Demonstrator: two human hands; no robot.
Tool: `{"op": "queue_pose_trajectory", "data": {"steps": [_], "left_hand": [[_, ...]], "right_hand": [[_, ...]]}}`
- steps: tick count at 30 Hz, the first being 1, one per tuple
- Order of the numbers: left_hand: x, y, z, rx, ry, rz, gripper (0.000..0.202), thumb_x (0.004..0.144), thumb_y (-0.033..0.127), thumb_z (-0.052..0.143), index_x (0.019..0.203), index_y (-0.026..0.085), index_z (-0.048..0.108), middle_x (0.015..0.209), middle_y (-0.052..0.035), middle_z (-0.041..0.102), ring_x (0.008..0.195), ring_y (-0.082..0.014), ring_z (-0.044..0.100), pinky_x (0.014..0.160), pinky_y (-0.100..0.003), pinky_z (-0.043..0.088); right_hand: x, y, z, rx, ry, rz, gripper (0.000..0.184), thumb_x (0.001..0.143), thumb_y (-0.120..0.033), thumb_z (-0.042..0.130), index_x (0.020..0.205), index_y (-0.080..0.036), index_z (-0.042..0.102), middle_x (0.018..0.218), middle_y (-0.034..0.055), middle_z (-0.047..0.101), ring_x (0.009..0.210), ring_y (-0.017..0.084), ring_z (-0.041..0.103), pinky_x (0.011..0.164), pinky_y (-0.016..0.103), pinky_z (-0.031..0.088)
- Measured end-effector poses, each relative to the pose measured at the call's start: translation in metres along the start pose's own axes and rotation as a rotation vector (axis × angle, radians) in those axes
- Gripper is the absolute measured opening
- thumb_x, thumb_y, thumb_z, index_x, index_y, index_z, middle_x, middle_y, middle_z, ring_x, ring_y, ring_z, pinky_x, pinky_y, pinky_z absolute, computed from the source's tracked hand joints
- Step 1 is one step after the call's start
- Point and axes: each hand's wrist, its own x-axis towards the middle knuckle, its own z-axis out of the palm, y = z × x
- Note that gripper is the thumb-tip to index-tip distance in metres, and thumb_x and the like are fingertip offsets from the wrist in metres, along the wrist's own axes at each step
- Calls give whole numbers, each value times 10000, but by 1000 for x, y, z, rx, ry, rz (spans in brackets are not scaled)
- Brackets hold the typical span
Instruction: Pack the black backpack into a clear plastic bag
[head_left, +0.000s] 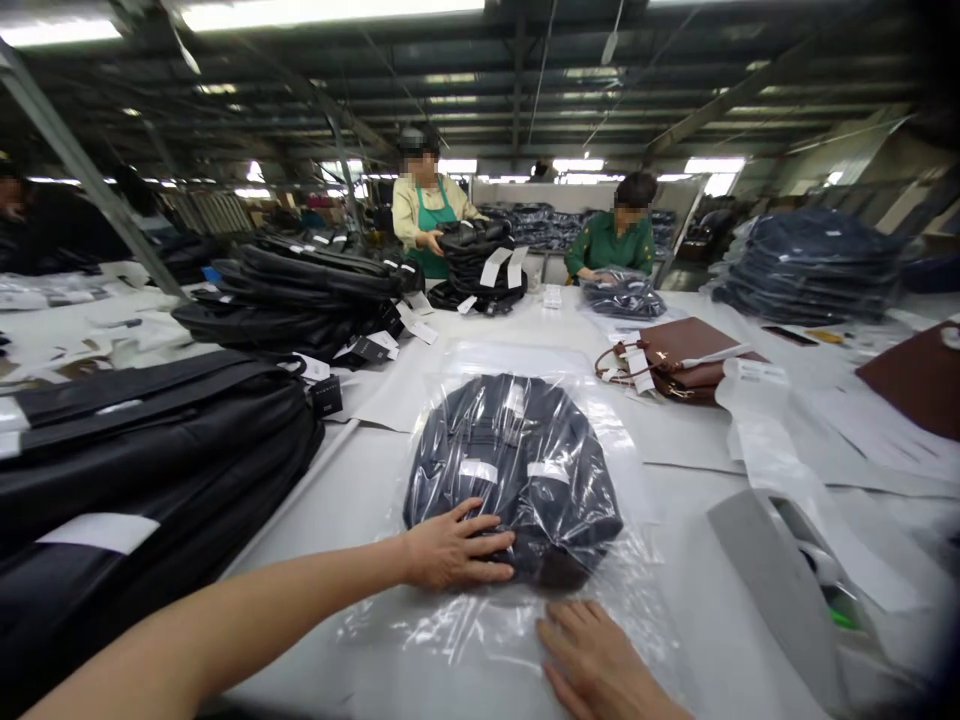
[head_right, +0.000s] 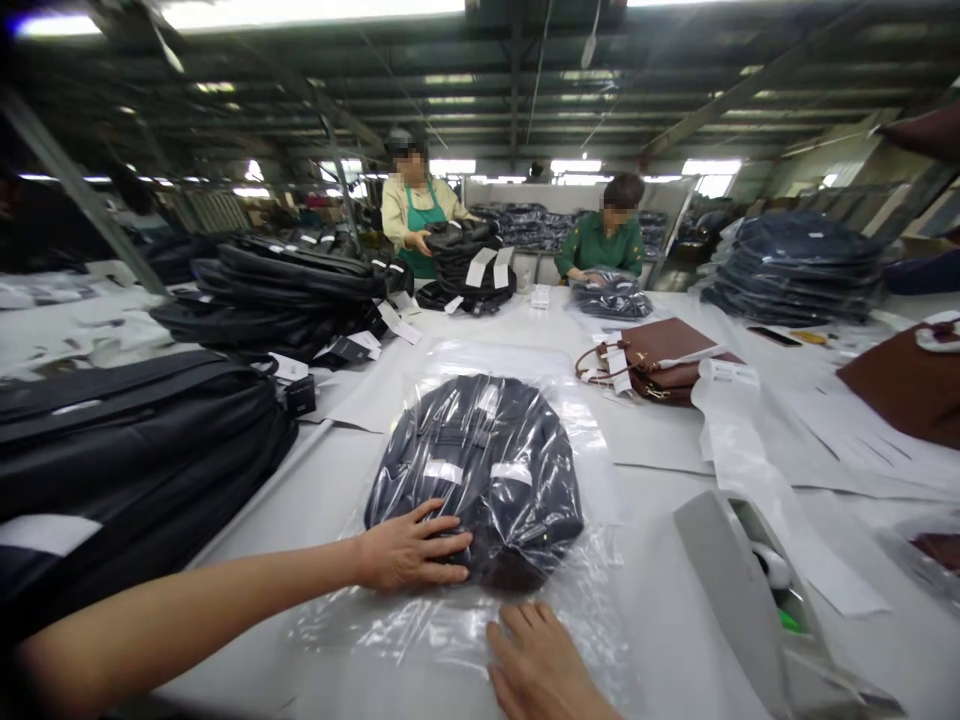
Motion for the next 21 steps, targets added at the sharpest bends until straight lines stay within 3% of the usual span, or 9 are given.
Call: {"op": "queue_pose_trajectory", "data": {"steps": [2,5,7,8,10,13,18,21], "left_hand": [[0,0,-2,8,7,-4,421,899,324,447,1318,321,408,1456,-59,338,1261,-304,364,1050,-554,240],[0,1,-7,21,8,-20,410,910,332,426,1319,328,403,1451,-51,346,1245,-298,386,1035,-549,276],[0,3,-9,32,10,-33,408,916,346,416,1323,329,397,1445,-46,355,1241,-296,392,1032,-546,293],[0,3,-10,35,16,-40,410,916,354,416,1324,331,395,1441,-44,361,1239,-294,395,1031,-545,301],[-1,5,-11,35,30,-56,418,906,381,436,1321,338,396,1434,-35,372,1236,-292,402,1029,-544,315],[-2,7,-8,44,45,-82,422,889,392,468,1305,355,407,1432,-13,377,1233,-281,406,1026,-545,328],[-1,7,8,165,182,-121,351,918,398,459,1270,407,445,1408,50,411,1185,-217,441,1047,-490,325],[0,3,20,330,332,-131,328,930,372,459,1257,375,487,1449,90,346,1150,-181,444,1074,-436,312]], "right_hand": [[7,22,-14,74,133,158,305,831,-267,544,1129,-203,545,996,66,668,895,213,616,782,332,509],[21,71,-25,104,283,703,501,848,-457,478,1237,-141,484,1165,143,606,1055,275,576,900,421,475],[30,103,-21,232,185,1049,689,818,-554,434,1276,-41,438,1179,223,582,1023,313,599,882,446,480],[33,115,-16,306,95,1140,761,801,-581,426,1284,7,418,1161,252,586,1006,324,610,883,444,478],[38,130,-6,396,-40,1203,826,765,-616,449,1261,44,435,1141,275,596,1034,348,600,929,443,445],[45,132,-2,523,-104,1225,745,686,-661,543,1097,-41,591,1102,227,641,1091,372,567,973,443,411],[59,111,-24,1412,-161,1293,543,688,-641,597,872,-139,695,917,128,722,974,300,648,889,372,494],[62,104,-28,1701,-109,1305,516,658,-602,659,877,-137,709,905,130,725,972,298,650,902,383,494]]}}
